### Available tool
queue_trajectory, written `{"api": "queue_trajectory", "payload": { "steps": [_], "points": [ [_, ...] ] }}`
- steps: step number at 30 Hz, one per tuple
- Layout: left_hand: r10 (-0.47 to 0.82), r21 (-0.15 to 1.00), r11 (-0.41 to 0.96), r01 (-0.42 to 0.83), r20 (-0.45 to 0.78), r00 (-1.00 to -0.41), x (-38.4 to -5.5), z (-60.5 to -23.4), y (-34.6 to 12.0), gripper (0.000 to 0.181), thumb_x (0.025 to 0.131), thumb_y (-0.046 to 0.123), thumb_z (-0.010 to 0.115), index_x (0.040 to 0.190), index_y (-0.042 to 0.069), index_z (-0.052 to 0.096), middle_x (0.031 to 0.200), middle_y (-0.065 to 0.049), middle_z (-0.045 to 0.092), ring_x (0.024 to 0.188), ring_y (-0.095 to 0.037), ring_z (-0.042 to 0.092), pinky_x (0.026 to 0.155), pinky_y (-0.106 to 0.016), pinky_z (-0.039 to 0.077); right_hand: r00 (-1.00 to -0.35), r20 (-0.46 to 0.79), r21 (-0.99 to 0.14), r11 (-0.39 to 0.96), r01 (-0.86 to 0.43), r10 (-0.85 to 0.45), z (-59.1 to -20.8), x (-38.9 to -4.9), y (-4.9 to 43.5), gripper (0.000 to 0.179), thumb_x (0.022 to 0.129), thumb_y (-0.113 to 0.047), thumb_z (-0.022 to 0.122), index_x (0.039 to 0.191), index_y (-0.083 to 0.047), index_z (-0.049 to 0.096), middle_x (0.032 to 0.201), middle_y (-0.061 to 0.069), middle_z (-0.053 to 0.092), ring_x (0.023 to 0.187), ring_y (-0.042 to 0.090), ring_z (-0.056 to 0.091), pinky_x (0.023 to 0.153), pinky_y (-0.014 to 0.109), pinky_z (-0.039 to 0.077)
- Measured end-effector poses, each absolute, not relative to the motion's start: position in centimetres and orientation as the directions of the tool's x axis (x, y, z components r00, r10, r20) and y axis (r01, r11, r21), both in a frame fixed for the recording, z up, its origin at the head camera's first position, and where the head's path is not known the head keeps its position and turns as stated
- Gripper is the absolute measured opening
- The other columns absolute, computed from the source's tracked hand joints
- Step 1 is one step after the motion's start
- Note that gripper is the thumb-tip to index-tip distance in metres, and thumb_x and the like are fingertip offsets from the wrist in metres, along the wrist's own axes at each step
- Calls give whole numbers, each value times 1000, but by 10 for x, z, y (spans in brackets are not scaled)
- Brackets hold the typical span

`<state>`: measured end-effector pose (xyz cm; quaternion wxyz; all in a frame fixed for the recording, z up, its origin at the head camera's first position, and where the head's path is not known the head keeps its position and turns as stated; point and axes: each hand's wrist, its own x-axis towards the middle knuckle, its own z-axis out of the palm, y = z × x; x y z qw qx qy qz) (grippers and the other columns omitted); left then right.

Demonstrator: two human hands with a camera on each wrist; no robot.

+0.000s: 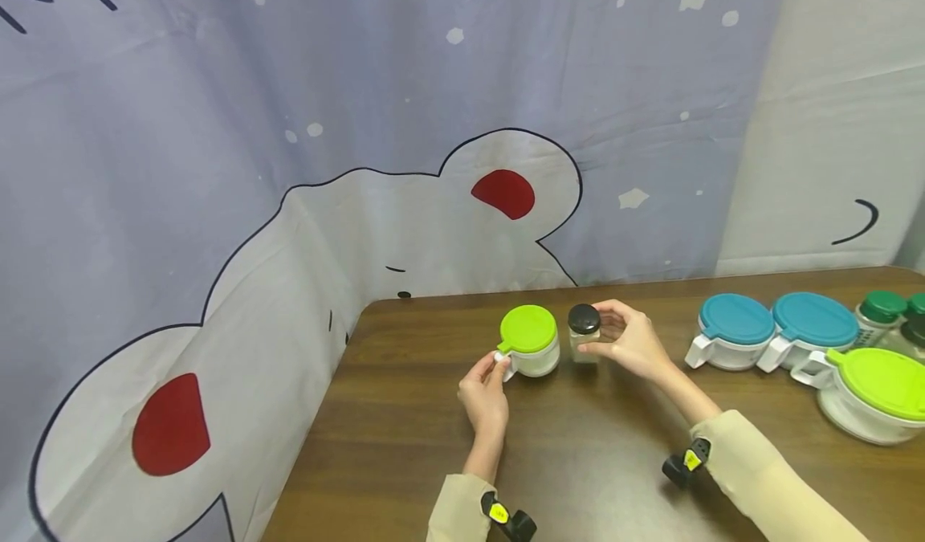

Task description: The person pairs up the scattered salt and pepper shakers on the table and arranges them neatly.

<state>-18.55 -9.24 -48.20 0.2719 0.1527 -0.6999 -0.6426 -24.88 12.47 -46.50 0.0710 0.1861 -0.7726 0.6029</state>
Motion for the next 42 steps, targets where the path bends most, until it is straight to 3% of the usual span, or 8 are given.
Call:
{"api": "queue_trajectory", "payload": {
  "steps": [9,19,25,33,42],
  "points": [
    [-561,980,140,141,196,-804,-194,-485,-99,23,82,5,74,99,-9,71,96,-26,71,90,-32,71,76,-31,58,-920,333,-901,217,-375,-206,-463,-255,116,58,63,-4,88,112,4,60,108,24,69,92,-5,63,84,12,51],
    [-564,975,177,135,213,-798,-202,-484,-108,23,81,6,74,100,-8,71,96,-24,72,90,-32,71,77,-33,58,-923,320,-897,244,-368,-214,-459,-263,102,58,62,-5,88,113,2,61,109,20,70,101,28,68,87,27,55],
    [-575,974,182,133,215,-789,-206,-484,-114,24,81,6,74,101,-8,71,97,-24,72,90,-30,70,75,-30,58,-922,325,-890,263,-373,-209,-463,-268,97,58,61,-4,88,113,2,61,107,20,71,99,31,69,85,30,56],
    [-583,969,206,137,234,-778,-212,-482,-120,23,81,5,74,100,-8,71,97,-23,72,91,-30,70,77,-33,58,-929,309,-897,262,-357,-205,-454,-265,86,57,64,3,85,114,8,60,108,27,68,102,41,66,90,49,52],
    [-594,973,204,109,211,-776,-220,-483,-126,23,82,5,73,101,-8,71,99,-24,71,93,-32,70,80,-36,58,-929,314,-907,226,-354,-198,-476,-286,82,58,62,-2,87,113,3,61,109,24,69,102,38,67,90,47,53]
  ]
}}
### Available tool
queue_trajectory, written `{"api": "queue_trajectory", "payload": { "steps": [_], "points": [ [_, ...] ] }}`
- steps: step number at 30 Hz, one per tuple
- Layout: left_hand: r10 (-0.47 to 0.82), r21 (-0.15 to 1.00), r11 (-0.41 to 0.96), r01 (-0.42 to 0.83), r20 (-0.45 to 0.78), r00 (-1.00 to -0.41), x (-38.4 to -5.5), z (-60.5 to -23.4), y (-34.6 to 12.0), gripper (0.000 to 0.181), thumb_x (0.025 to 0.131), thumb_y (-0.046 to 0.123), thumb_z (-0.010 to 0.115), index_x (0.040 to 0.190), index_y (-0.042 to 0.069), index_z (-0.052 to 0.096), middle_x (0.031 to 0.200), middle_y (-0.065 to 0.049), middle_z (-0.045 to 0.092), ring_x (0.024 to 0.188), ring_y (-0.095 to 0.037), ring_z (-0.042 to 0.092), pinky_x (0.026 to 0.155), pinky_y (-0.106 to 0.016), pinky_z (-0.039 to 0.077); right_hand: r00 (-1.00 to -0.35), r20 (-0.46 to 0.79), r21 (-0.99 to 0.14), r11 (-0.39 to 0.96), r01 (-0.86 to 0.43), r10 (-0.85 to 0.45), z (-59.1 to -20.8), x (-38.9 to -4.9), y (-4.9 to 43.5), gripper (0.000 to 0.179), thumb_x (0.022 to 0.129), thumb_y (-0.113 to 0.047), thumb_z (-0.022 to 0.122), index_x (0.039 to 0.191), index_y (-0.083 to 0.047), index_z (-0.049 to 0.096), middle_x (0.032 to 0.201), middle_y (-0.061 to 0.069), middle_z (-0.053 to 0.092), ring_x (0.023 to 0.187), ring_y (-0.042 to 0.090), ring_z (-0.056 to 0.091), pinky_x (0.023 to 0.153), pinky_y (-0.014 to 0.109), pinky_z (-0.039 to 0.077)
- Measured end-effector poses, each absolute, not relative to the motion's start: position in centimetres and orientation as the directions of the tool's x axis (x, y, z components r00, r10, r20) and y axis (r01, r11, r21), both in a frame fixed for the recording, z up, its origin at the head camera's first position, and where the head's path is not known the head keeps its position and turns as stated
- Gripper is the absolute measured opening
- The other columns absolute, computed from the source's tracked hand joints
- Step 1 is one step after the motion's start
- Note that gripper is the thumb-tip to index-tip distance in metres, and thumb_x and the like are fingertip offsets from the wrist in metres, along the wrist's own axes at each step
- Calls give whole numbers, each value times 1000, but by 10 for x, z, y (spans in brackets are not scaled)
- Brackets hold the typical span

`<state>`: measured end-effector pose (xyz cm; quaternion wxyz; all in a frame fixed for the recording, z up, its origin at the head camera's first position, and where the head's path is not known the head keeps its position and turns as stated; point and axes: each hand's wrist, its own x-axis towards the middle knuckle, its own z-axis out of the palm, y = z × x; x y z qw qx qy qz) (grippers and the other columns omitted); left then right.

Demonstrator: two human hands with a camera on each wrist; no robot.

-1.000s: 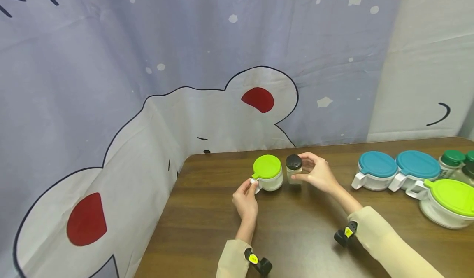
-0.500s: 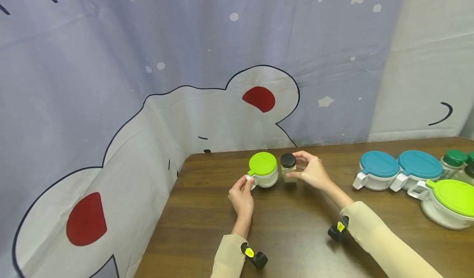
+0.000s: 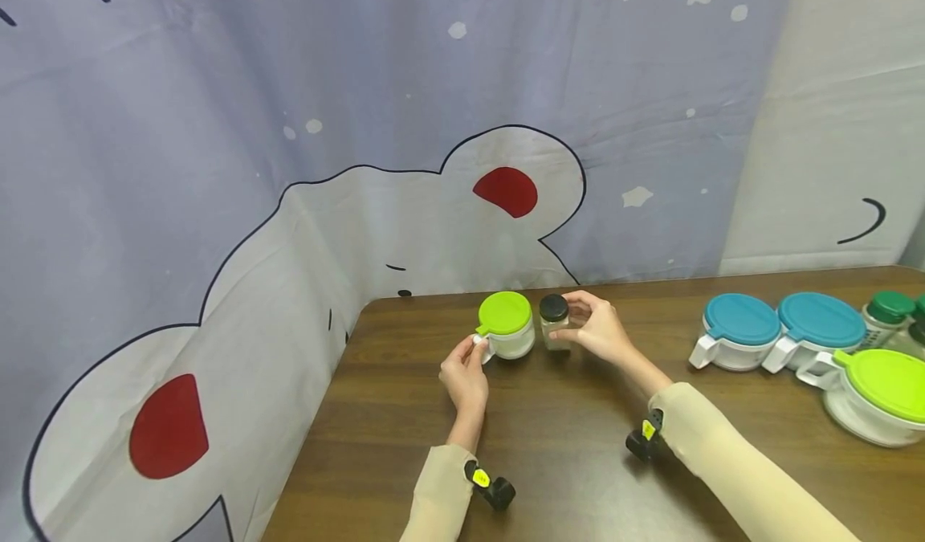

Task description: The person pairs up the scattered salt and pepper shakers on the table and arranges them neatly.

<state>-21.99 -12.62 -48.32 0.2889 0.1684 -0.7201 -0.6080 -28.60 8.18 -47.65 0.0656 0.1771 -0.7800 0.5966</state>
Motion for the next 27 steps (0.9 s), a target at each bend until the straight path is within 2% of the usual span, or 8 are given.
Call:
{"api": "queue_trajectory", "payload": {
  "steps": [4,11,18,23,27],
  "points": [
    [-603,974,205,99,206,-770,-224,-486,-130,23,82,5,73,101,-8,71,99,-25,71,92,-33,70,80,-38,58,-937,293,-918,219,-331,-189,-477,-289,80,57,61,1,87,113,2,61,108,23,70,101,38,67,90,47,53],
    [-617,973,214,87,204,-760,-227,-489,-133,24,81,6,74,100,-7,71,99,-24,71,92,-33,70,80,-38,58,-943,285,-913,252,-322,-171,-481,-294,74,57,61,-3,88,112,1,63,106,21,71,98,34,68,86,39,55],
    [-636,974,214,75,197,-746,-230,-490,-137,24,82,5,74,101,-8,71,99,-25,71,93,-34,70,82,-40,57,-940,289,-921,216,-325,-181,-483,-295,66,57,62,0,87,114,5,61,107,24,69,100,38,67,90,49,53],
    [-642,972,221,73,202,-739,-233,-489,-140,24,81,4,74,101,-8,71,99,-26,70,93,-35,70,82,-40,57,-932,301,-917,208,-341,-200,-463,-282,60,54,64,8,82,112,11,59,105,30,67,97,43,66,88,54,52],
    [-641,969,232,84,217,-736,-235,-488,-143,22,81,3,73,100,-9,71,98,-26,70,92,-36,70,81,-41,57,-933,294,-917,215,-337,-207,-457,-279,56,53,64,8,82,112,12,59,106,30,67,98,43,66,89,53,52]
  ]
}}
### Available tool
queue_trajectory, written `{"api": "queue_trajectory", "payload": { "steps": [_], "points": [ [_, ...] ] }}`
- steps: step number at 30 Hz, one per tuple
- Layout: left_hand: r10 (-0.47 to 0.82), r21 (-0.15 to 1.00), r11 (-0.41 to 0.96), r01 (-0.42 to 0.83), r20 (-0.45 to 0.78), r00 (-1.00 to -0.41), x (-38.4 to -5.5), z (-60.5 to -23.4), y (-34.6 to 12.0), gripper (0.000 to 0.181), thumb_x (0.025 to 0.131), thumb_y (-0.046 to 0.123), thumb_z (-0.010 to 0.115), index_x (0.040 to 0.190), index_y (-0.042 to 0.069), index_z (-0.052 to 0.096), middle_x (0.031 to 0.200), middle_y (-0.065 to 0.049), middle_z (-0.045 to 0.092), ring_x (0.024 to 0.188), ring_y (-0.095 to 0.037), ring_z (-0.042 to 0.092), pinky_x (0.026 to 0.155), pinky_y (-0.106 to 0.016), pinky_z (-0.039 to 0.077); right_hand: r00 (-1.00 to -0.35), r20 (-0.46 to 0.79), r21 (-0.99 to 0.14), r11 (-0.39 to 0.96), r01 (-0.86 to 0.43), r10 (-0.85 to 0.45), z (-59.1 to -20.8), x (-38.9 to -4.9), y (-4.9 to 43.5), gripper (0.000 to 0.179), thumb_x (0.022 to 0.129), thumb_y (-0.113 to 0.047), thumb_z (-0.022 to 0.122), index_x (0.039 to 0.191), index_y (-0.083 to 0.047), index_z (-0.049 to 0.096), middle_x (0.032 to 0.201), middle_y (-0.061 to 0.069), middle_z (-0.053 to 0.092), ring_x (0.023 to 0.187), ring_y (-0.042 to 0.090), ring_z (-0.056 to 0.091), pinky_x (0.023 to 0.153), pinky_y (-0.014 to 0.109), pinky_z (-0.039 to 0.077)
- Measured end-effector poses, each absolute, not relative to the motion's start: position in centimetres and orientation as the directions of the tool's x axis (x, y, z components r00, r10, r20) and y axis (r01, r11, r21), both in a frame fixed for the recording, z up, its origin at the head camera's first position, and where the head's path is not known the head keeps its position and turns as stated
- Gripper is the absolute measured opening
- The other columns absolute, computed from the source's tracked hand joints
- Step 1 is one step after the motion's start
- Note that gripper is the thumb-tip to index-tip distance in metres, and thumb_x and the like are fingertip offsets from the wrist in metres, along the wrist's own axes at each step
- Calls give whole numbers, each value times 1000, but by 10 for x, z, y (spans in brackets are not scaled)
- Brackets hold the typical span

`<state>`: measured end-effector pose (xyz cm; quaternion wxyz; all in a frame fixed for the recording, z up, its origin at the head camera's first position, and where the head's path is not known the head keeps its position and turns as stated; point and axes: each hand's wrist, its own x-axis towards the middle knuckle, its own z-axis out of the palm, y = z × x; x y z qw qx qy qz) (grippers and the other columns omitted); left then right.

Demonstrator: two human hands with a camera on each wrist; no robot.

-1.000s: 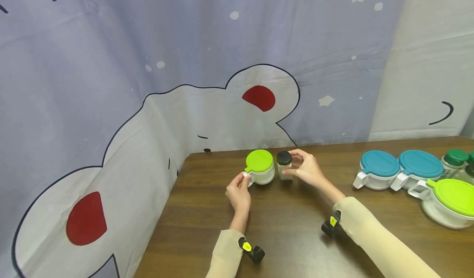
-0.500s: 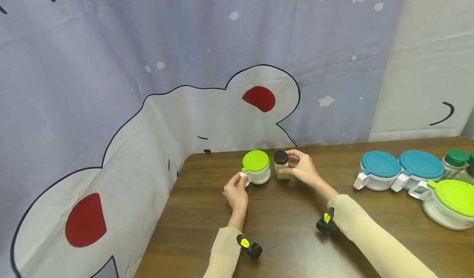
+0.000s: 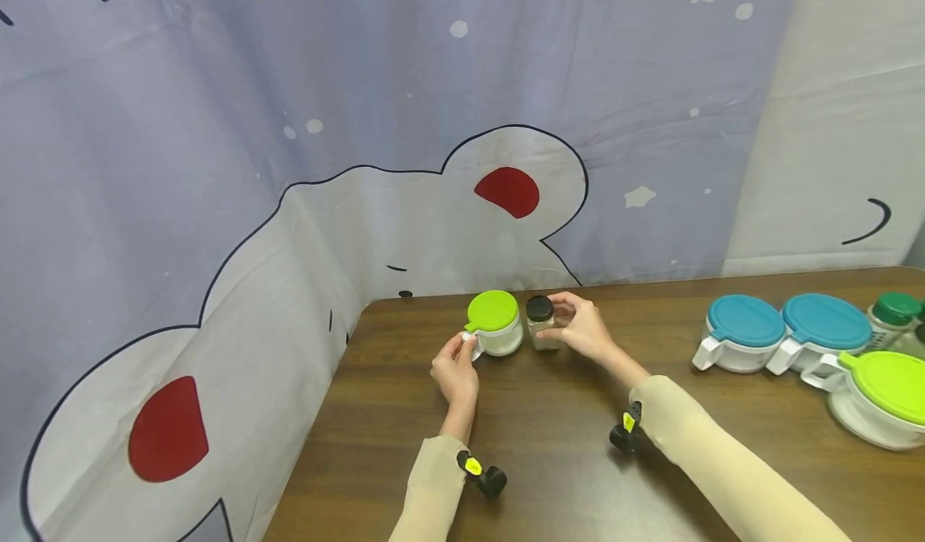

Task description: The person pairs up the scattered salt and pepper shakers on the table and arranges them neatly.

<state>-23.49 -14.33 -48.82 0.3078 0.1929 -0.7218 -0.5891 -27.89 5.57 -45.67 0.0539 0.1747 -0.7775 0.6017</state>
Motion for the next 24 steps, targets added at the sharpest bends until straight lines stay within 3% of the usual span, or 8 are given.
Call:
{"api": "queue_trajectory", "payload": {
  "steps": [8,19,24],
  "points": [
    [-646,965,254,66,220,-731,-239,-490,-150,24,82,6,73,101,-8,70,99,-26,70,92,-37,70,81,-42,57,-931,305,-909,232,-347,-199,-482,-300,50,57,62,0,87,113,5,62,106,23,70,98,35,68,89,45,54],
    [-657,960,272,62,233,-717,-244,-494,-156,22,83,5,73,101,-8,71,99,-26,71,93,-36,70,82,-41,57,-931,299,-914,219,-342,-208,-483,-307,41,55,61,-1,87,110,4,63,104,21,71,94,31,69,84,35,56],
    [-664,960,274,60,234,-710,-243,-496,-158,22,82,5,73,100,-8,71,99,-25,71,94,-34,70,83,-44,56,-935,292,-926,186,-329,-202,-473,-298,37,53,63,4,84,110,9,61,105,27,69,96,38,68,87,45,55]
  ]
}}
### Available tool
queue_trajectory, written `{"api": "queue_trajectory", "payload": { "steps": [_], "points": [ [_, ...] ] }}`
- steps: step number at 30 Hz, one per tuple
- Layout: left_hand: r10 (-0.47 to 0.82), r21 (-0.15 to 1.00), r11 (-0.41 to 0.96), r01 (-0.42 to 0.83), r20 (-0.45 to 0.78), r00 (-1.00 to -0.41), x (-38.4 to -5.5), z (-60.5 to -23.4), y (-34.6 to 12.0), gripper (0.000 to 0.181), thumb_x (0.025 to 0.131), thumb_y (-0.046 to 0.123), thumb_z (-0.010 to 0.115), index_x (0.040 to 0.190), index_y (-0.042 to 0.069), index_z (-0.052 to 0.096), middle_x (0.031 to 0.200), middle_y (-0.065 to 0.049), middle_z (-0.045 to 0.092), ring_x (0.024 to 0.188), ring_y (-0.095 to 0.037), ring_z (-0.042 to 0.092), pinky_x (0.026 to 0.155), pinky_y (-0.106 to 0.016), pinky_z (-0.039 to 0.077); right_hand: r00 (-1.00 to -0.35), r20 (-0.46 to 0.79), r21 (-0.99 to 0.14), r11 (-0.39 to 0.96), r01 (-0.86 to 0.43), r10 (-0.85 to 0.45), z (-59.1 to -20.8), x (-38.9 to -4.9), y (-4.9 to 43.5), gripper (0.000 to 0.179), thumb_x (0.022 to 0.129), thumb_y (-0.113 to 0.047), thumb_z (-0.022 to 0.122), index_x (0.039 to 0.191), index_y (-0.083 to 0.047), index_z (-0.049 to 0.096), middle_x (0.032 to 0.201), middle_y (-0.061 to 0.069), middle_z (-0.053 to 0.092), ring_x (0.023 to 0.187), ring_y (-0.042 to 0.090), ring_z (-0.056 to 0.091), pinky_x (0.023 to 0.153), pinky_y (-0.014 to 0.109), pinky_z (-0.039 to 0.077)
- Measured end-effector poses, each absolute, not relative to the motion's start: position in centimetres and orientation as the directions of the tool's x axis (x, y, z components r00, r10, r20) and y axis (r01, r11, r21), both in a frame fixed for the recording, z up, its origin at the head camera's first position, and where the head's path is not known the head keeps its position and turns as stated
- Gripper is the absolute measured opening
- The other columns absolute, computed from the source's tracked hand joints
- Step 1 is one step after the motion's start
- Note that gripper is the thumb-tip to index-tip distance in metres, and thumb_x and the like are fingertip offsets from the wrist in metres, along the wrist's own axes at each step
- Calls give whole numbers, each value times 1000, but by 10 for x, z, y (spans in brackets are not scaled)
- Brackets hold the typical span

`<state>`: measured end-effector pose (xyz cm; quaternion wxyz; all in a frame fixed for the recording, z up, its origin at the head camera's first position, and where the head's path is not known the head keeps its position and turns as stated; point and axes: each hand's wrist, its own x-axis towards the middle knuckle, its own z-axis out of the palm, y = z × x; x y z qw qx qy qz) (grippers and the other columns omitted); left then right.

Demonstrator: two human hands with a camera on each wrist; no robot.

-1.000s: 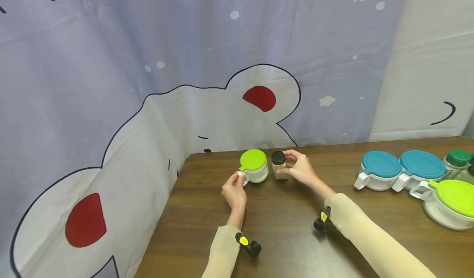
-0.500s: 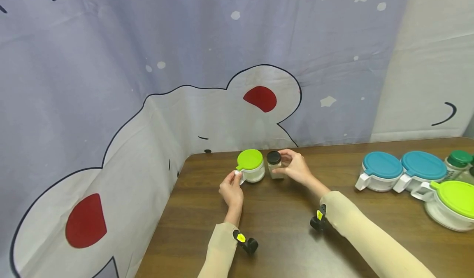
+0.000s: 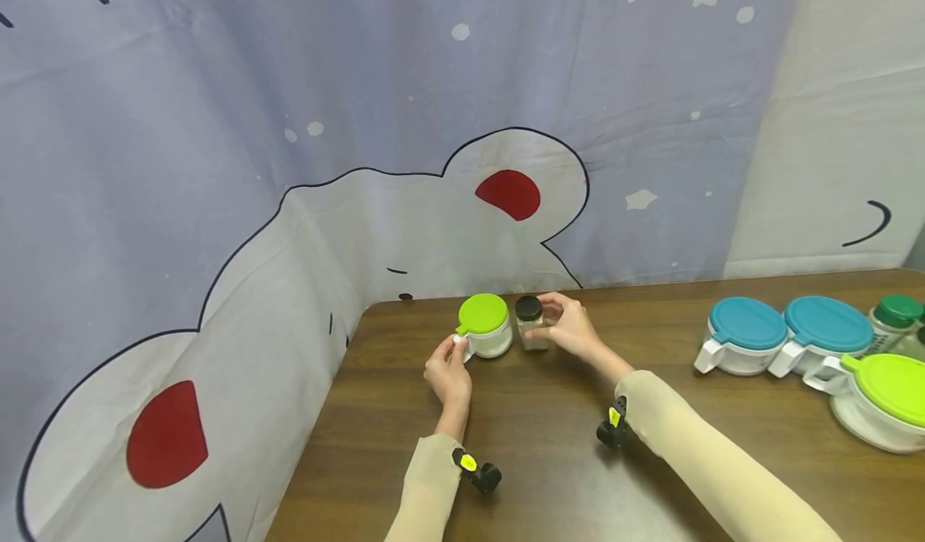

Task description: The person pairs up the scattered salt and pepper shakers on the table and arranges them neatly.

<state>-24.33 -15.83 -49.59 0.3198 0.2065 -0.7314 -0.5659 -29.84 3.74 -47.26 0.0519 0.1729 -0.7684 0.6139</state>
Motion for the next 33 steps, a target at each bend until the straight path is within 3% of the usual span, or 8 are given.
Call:
{"api": "queue_trajectory", "payload": {
  "steps": [4,17,33],
  "points": [
    [-665,962,267,57,227,-712,-243,-497,-159,22,82,4,72,101,-8,71,99,-25,71,94,-34,69,83,-44,56,-943,269,-941,155,-301,-196,-455,-286,35,51,65,10,80,112,14,58,108,33,65,100,45,64,90,53,51],
    [-690,978,207,37,173,-703,-246,-501,-162,23,84,5,71,103,-8,70,102,-25,70,95,-32,69,84,-42,56,-944,250,-951,130,-281,-213,-457,-288,29,52,66,11,79,113,14,57,109,33,65,102,45,64,92,53,51],
    [-685,971,235,46,199,-701,-249,-502,-167,24,84,5,72,103,-9,70,102,-26,70,95,-34,69,84,-41,56,-942,254,-948,136,-287,-219,-462,-297,17,52,65,11,79,113,15,57,109,32,66,100,42,65,89,49,52]
  ]
}}
